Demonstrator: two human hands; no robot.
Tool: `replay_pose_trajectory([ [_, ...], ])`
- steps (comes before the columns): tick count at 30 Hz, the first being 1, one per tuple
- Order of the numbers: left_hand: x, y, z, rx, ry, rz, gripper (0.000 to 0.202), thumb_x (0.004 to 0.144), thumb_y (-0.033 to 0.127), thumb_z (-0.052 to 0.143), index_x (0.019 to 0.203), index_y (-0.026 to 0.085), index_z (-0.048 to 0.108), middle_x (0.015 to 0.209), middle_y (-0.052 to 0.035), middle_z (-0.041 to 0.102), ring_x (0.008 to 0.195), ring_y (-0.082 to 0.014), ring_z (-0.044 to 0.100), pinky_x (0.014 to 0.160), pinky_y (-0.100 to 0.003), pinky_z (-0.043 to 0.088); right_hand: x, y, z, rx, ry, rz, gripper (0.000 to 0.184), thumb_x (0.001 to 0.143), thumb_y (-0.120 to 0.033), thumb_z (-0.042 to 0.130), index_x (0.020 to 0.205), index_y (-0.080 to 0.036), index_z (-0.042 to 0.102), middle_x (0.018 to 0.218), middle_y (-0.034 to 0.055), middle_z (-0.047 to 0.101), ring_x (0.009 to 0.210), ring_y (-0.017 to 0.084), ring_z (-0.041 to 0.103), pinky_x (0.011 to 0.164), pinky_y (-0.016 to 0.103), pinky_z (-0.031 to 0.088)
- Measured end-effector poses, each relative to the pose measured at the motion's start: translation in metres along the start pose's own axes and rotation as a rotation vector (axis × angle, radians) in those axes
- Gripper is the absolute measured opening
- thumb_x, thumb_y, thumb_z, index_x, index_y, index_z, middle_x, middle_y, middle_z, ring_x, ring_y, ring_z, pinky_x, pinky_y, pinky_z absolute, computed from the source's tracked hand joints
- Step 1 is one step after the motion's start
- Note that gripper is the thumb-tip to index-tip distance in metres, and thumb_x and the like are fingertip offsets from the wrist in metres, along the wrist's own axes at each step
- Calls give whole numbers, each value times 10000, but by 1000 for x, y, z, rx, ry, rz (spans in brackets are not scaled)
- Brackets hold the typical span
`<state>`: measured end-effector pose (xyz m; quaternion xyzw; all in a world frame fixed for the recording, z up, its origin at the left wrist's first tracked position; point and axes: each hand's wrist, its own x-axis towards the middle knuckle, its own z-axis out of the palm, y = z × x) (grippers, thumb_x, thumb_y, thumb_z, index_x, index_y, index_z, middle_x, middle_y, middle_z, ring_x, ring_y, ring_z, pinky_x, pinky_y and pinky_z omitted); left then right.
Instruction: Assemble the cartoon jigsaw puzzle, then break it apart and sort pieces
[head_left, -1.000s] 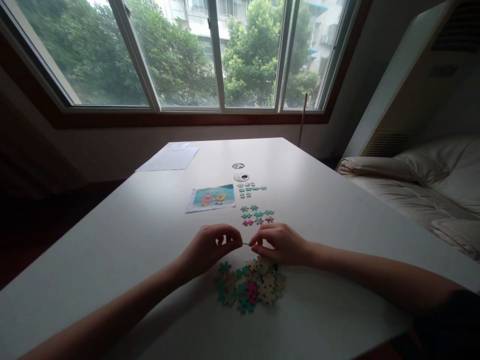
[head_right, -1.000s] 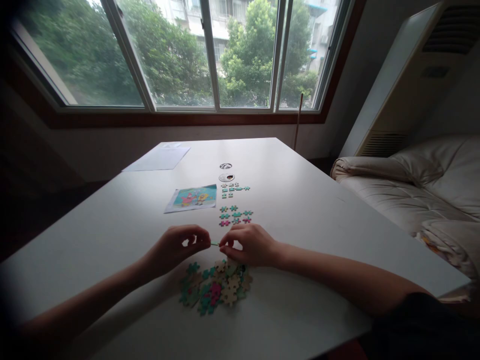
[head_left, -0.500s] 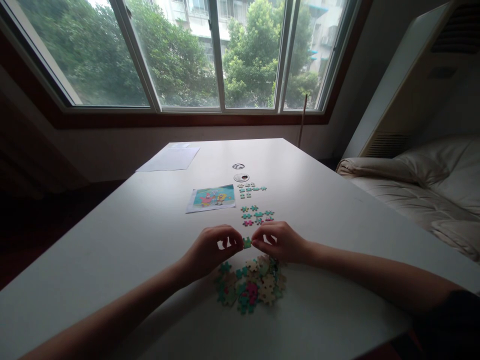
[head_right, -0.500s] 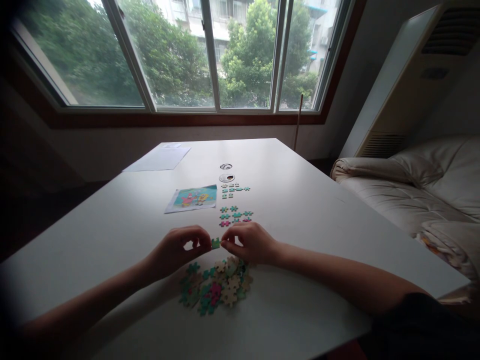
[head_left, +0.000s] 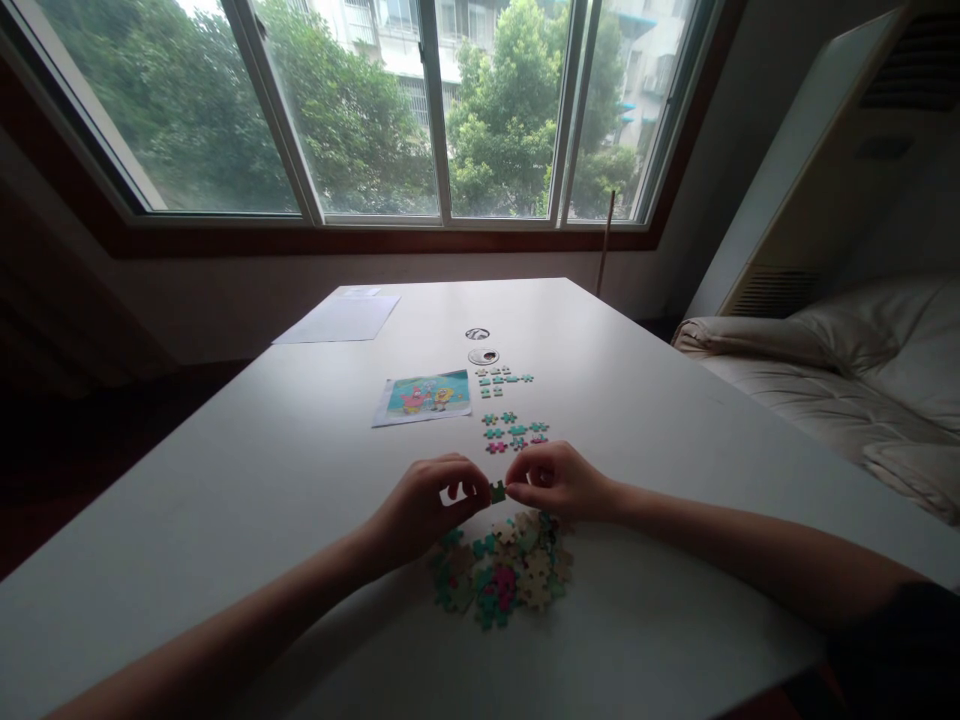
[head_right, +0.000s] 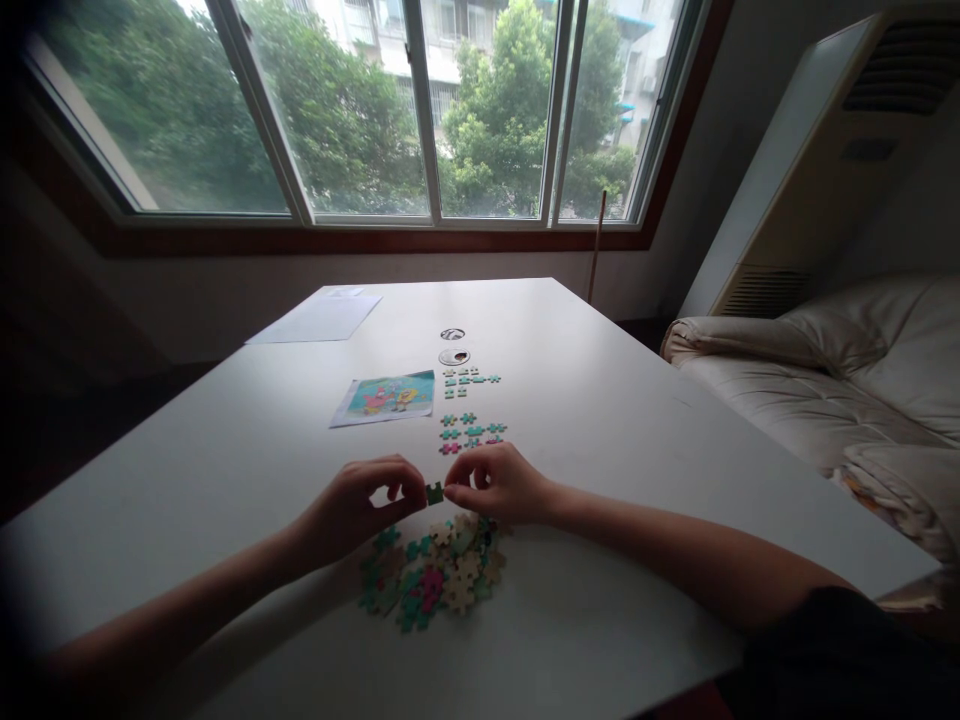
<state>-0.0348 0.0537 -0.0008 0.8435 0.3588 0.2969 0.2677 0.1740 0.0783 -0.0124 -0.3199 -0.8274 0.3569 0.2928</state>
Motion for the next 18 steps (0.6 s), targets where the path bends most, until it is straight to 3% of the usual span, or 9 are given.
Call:
replay_pose_trajectory([
  [4,1,0,-1,3,5,-3,84,782,168,543,741,155,615,715,-14,616,623,-93,522,571,-197,414,1,0,-3,21,20,16,131,724,-246,578,710,-122,617,567,-18,523,491,48,394,464,170,321],
  [7,2,-1,-7,29,-11,-21,80,777,179,537,753,156,610,734,-16,614,623,-93,514,554,-191,406,6,8,-12,43,118,49,168,740,-287,566,723,-125,610,597,-8,535,521,62,408,492,189,337],
  [14,1,-8,-25,111,-345,-48,119,781,202,528,845,183,627,819,-29,603,681,-112,544,606,-204,430,24,58,-52,143,394,154,247,697,-368,587,691,-121,579,569,-19,498,501,65,387,472,204,309],
  [18,-3,-6,-35,171,-425,-73,163,803,215,498,921,209,610,910,-37,583,715,-128,557,645,-231,438,28,77,-64,168,395,221,282,668,-401,595,682,-120,576,525,-40,464,463,58,350,454,208,290],
])
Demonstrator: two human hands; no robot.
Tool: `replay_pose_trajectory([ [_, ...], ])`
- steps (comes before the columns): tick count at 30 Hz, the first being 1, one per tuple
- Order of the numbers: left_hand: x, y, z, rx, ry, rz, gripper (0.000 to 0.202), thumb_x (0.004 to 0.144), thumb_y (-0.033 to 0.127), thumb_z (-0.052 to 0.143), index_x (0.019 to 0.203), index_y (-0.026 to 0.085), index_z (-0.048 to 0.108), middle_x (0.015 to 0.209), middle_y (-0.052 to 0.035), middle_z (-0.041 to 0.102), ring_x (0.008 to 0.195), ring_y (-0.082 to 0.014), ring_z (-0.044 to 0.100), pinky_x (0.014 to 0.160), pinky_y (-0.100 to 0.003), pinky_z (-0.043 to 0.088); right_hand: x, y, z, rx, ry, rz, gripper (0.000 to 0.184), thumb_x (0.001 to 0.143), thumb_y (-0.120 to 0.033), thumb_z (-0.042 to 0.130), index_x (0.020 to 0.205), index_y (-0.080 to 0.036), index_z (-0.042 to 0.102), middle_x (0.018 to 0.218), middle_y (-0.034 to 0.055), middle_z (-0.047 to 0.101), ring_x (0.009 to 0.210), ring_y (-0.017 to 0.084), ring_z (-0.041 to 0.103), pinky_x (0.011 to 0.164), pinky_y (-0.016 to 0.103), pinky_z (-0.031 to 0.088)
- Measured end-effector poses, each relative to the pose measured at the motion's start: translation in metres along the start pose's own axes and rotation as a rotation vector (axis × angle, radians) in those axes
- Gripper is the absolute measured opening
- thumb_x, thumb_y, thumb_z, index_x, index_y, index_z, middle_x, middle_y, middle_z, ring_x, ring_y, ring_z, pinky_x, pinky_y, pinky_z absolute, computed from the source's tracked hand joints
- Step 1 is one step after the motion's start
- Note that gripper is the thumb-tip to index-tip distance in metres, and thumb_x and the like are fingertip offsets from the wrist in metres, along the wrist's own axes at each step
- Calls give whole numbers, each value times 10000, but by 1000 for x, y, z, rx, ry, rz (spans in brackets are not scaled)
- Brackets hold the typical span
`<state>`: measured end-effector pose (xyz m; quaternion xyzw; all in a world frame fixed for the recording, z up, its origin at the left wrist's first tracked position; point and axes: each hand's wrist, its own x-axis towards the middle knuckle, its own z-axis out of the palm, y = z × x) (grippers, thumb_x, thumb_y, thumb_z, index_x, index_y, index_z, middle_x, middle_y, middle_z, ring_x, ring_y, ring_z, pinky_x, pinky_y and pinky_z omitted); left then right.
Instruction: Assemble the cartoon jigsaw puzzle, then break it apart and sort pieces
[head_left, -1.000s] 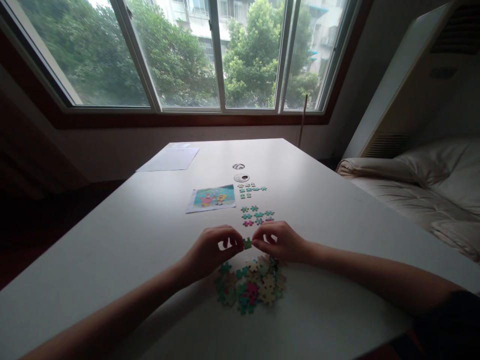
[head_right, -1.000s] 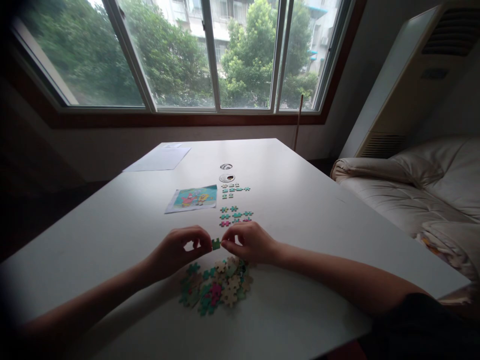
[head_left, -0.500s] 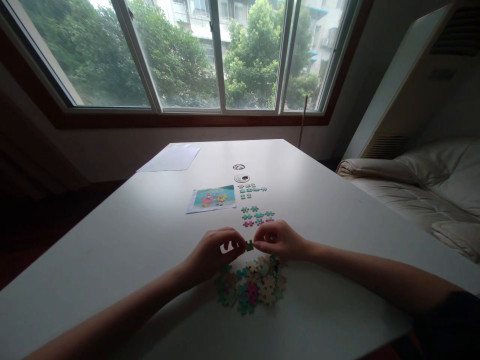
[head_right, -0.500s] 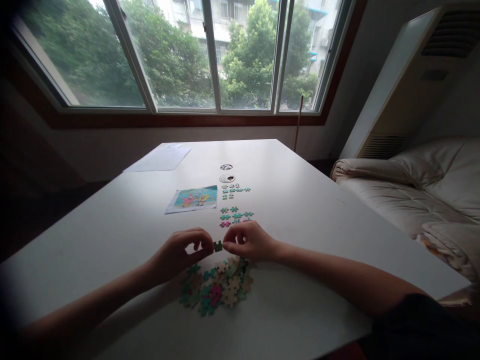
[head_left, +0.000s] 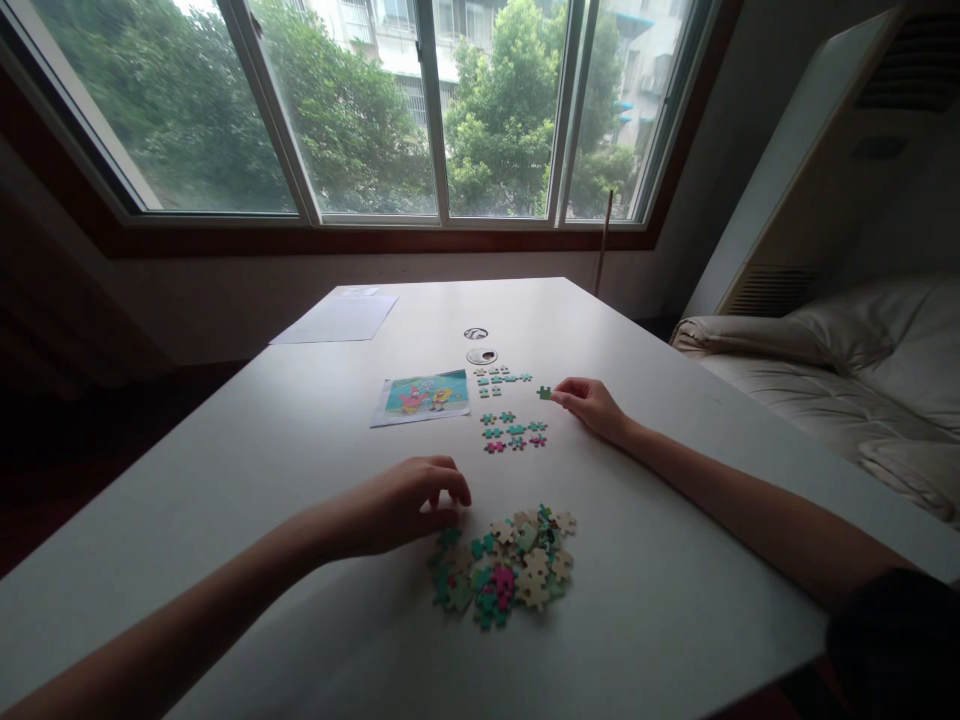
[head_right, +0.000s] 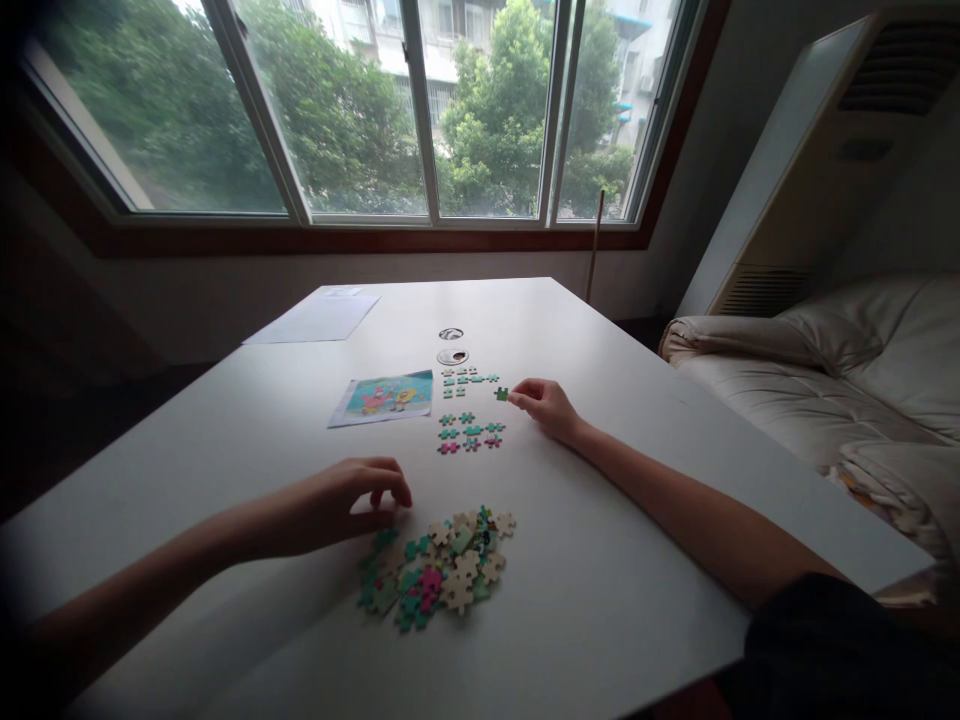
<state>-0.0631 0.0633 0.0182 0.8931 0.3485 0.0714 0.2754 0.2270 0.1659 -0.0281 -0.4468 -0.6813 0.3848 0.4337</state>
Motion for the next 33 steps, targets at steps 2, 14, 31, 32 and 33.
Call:
replay_pose_trajectory([
  [2,-3,1,-5,2,-37,-30,173,804,221,496,940,217,604,926,-36,577,716,-130,561,643,-232,437,1,3,-1,-17,-20,-13,286,668,-403,596,693,-119,582,555,-26,500,491,68,388,483,216,319],
  [14,-10,10,-17,-33,-157,-80,199,779,243,538,964,234,611,906,-32,560,734,-141,552,653,-237,442,0,4,1,-100,-110,-79,304,703,-408,578,757,-110,609,695,35,609,628,119,521,616,252,403],
  [31,-4,17,-6,37,-100,-67,114,785,241,512,847,200,599,788,-21,555,639,-126,515,559,-212,406,20,-3,17,-396,-121,81,250,700,-347,535,756,-130,647,620,11,605,550,100,500,549,213,369],
  [32,-4,17,-6,45,-100,-68,114,787,242,509,848,200,596,787,-20,555,639,-126,513,555,-210,403,24,-3,19,-409,-122,93,246,700,-344,535,753,-133,651,602,8,602,533,97,495,537,212,363],
  [33,-4,17,-6,54,-96,-70,115,788,242,505,847,199,594,783,-20,554,637,-126,511,552,-208,401,28,-3,21,-424,-126,106,239,699,-339,536,746,-137,654,586,5,598,517,94,490,526,210,357],
])
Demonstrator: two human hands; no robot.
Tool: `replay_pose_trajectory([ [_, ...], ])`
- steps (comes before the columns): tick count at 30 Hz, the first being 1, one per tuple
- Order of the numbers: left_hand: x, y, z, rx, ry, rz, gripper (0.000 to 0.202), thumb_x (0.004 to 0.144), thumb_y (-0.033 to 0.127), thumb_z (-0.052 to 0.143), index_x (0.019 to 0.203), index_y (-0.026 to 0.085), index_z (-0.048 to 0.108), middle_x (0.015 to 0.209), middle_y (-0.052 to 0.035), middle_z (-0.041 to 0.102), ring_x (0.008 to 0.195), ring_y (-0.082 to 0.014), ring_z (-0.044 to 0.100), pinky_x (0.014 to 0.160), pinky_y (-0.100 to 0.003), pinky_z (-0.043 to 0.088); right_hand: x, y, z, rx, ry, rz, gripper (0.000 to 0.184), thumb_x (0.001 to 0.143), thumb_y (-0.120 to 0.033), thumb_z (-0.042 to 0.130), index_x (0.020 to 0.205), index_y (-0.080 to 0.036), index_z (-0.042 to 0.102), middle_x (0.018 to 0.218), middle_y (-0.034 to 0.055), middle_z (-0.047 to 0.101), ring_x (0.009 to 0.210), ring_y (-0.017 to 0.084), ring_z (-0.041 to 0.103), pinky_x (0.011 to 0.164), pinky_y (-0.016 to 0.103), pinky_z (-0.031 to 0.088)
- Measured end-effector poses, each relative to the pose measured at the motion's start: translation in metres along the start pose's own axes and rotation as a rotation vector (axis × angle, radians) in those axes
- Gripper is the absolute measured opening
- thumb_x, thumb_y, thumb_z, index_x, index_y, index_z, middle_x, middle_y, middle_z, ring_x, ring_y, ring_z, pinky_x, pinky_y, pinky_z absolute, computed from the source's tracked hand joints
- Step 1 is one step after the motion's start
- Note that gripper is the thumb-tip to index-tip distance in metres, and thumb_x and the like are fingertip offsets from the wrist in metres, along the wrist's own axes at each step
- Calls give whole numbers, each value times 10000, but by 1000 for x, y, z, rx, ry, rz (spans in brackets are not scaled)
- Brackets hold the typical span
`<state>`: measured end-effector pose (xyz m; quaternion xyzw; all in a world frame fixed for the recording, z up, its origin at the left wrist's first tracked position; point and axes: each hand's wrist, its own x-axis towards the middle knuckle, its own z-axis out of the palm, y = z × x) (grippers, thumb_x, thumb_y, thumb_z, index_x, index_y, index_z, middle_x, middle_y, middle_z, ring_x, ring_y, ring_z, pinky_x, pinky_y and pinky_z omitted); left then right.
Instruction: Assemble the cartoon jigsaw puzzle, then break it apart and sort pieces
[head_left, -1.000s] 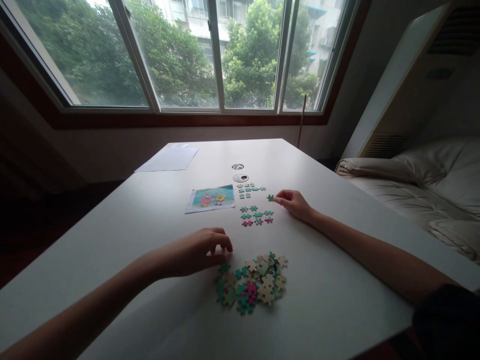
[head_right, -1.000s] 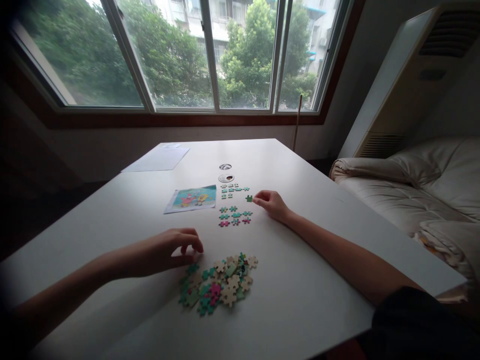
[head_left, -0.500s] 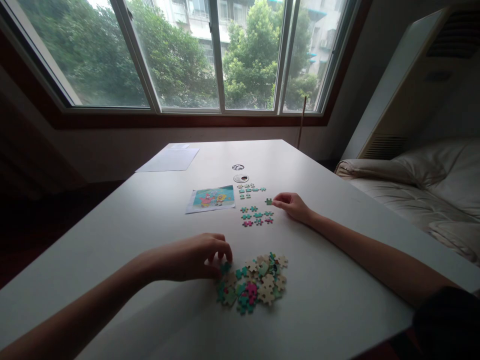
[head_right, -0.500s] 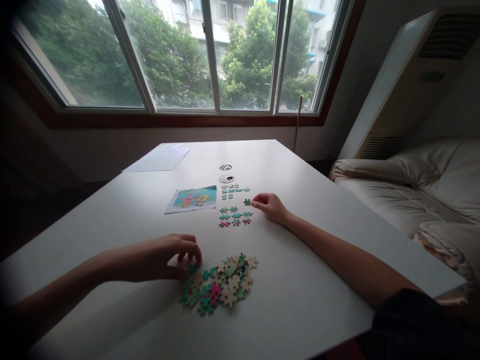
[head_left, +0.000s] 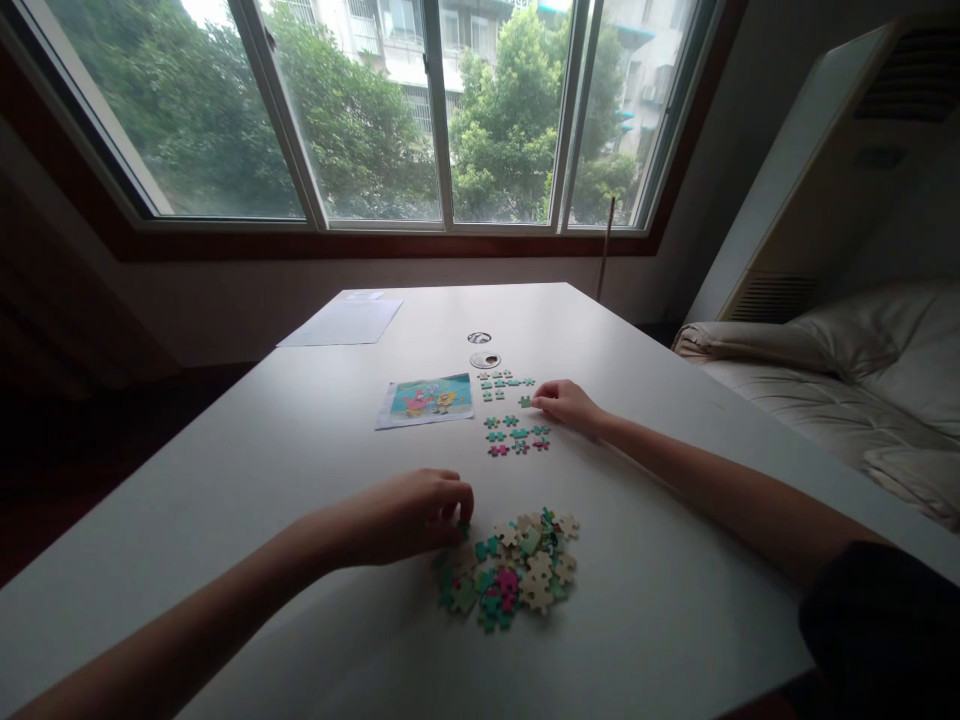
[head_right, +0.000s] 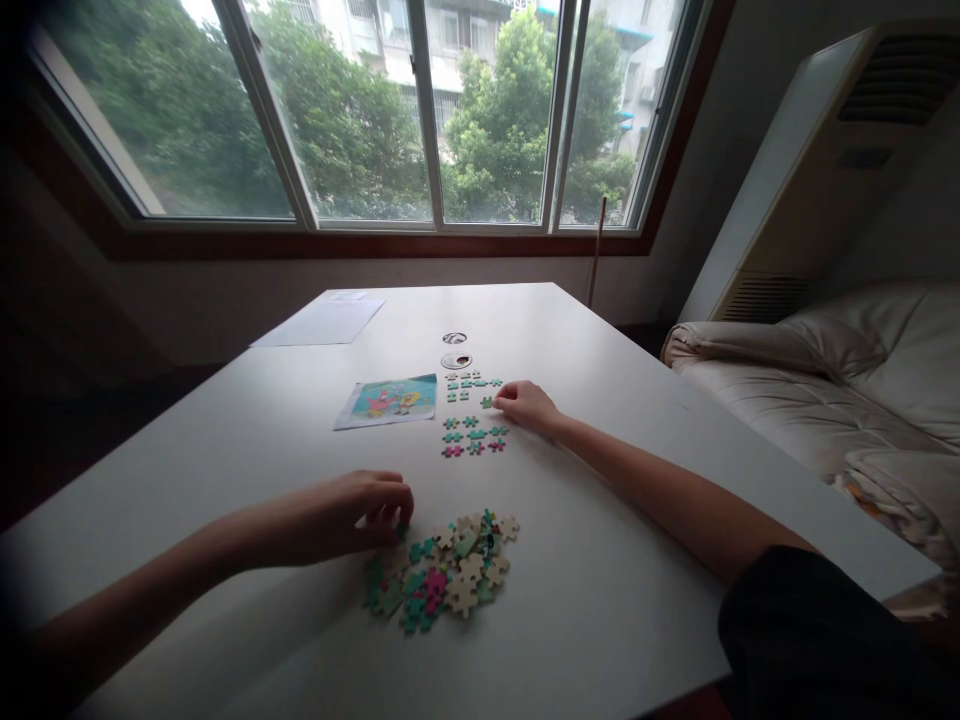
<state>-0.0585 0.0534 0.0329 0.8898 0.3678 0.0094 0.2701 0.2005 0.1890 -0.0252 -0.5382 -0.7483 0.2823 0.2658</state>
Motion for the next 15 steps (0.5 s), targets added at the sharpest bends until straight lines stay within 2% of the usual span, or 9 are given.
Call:
replay_pose_trajectory([
  [5,2,-8,0,69,52,-29,115,790,237,486,838,193,581,795,-27,554,625,-124,499,546,-205,391,18,-5,0,-65,-59,59,209,696,-329,560,724,-149,661,521,-3,580,439,82,481,480,205,341],
  [9,4,-15,2,114,89,-63,99,798,239,476,834,197,558,800,-25,558,612,-120,495,531,-198,375,23,-9,-1,-109,-60,79,289,712,-418,565,810,-159,648,612,12,616,428,75,494,472,206,342],
  [12,3,-15,1,106,91,-61,103,797,256,488,851,202,557,791,-22,557,614,-124,498,528,-198,371,24,-10,1,-152,-15,65,333,704,-464,571,882,-190,633,710,13,632,500,82,520,498,205,343],
  [15,2,-14,-2,72,70,-44,135,797,273,495,893,210,566,777,-18,557,635,-132,510,543,-204,381,24,-11,5,-196,31,43,290,695,-450,583,871,-228,644,779,9,633,608,106,539,523,209,335],
])
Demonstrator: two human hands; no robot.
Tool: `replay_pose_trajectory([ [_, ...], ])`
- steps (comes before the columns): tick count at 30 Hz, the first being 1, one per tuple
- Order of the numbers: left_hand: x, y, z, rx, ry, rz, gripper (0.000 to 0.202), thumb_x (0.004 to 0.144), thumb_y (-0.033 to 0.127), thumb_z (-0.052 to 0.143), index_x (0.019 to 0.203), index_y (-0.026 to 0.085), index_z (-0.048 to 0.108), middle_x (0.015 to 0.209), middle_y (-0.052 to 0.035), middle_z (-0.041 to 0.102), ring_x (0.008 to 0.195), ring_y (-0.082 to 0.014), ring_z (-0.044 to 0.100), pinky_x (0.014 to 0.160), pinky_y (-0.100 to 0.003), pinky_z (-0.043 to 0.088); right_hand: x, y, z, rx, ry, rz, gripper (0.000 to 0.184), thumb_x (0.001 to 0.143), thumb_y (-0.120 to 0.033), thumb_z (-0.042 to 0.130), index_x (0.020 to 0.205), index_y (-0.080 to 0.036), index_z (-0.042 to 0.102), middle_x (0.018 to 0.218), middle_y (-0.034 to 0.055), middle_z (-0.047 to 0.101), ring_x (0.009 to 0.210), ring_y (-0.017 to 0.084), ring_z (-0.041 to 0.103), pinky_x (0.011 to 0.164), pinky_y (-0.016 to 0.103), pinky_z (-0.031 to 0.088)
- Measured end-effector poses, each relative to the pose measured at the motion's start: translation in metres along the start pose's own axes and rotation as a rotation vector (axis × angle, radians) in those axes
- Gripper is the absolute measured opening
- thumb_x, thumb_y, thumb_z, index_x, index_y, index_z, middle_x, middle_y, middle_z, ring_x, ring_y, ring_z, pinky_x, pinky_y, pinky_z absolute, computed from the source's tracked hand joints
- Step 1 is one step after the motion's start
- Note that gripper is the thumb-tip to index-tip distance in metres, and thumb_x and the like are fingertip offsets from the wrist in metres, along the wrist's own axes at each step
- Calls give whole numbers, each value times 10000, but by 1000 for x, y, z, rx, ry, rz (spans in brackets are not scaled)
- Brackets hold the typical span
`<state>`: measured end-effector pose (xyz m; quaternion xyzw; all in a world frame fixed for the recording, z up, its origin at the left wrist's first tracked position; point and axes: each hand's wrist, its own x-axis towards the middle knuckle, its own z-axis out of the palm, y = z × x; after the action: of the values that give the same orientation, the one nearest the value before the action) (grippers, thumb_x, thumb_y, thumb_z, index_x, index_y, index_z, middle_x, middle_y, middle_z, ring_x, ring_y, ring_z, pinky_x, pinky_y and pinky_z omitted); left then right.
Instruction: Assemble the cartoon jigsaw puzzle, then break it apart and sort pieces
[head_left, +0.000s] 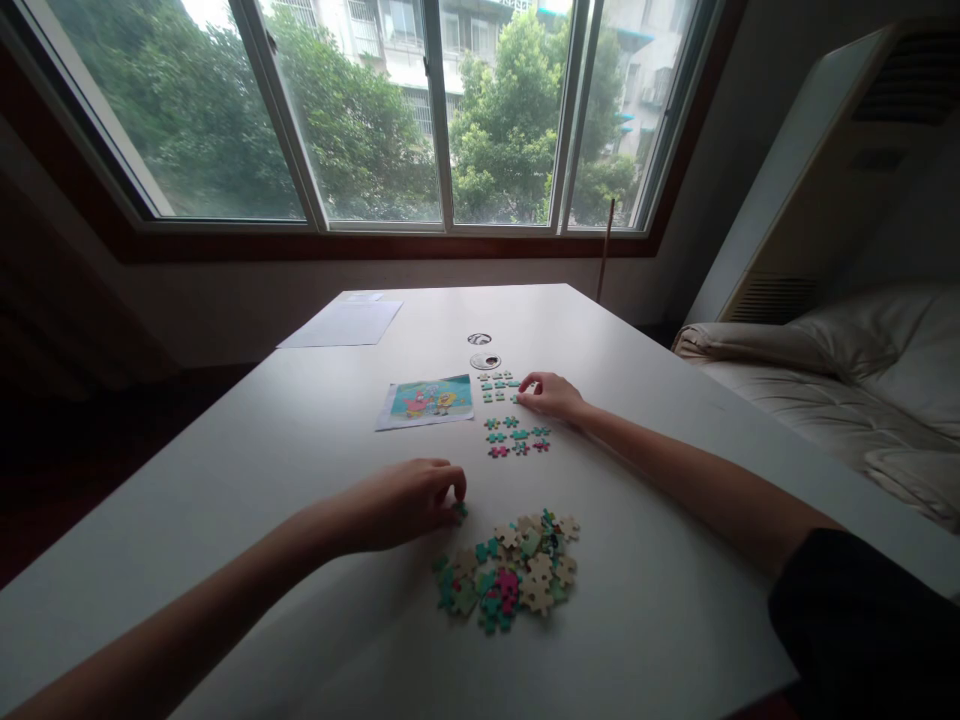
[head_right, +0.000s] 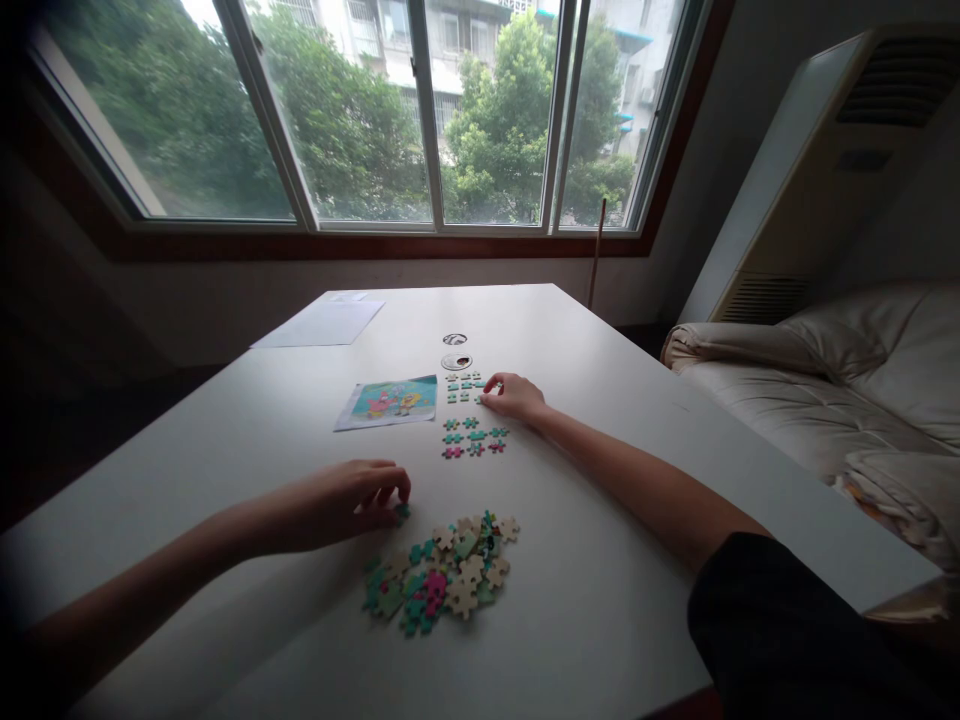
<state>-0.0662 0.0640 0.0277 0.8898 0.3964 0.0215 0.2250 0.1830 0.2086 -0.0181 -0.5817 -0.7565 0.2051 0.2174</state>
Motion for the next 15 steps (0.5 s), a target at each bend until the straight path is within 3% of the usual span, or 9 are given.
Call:
replay_pose_trajectory([
  [5,-1,1,-2,-38,-26,21,162,800,276,494,927,212,570,782,-17,550,648,-132,515,567,-213,397,4,1,5,-31,49,-16,264,711,-446,561,850,-247,668,808,12,629,688,129,540,539,219,323],
  [15,-3,5,-5,-74,-72,49,213,809,201,443,983,209,566,819,-27,542,667,-130,507,589,-220,406,10,8,11,14,122,-37,262,714,-441,557,845,-245,671,757,15,615,659,129,519,543,225,313],
])
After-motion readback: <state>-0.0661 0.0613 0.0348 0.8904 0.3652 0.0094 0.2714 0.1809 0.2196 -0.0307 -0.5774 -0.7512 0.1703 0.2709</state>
